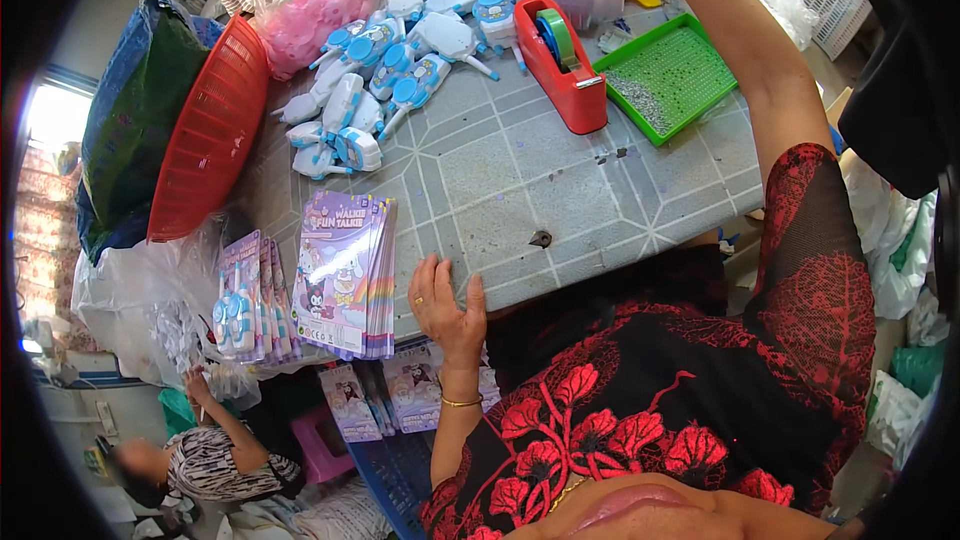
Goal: Packing walkie-talkie toys into themed cardboard and plastic packaging.
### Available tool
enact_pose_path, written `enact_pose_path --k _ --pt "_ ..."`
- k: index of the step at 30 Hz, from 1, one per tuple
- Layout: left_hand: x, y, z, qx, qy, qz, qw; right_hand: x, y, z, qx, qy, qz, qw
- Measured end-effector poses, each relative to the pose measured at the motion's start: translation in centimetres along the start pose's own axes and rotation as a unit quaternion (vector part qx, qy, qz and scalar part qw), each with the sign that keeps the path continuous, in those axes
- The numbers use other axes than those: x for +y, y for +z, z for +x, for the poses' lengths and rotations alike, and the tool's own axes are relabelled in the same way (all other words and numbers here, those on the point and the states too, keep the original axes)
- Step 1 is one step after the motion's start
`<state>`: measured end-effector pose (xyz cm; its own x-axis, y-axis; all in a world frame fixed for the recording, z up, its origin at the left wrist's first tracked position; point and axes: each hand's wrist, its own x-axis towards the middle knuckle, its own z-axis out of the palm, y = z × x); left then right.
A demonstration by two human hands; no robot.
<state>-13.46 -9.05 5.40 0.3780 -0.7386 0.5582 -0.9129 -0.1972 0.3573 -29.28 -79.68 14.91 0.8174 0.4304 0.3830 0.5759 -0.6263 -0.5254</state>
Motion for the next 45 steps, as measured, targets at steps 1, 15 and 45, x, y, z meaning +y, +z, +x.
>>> enact_pose_path --k 1,15,45 --pt "0.0 0.0 -0.1 0.003 0.007 0.006 1.000 0.2 -0.3 -0.1 -0.001 0.001 0.000 1.000" --pt "0.2 0.7 0.3 0.015 0.022 0.020 0.999 -16.3 3.3 11.6 0.467 0.346 -0.470 0.664" --pt "2.3 0.8 1.5 0.044 -0.416 -0.729 0.542 -20.3 32.1 23.5 0.362 0.341 -0.232 0.836"
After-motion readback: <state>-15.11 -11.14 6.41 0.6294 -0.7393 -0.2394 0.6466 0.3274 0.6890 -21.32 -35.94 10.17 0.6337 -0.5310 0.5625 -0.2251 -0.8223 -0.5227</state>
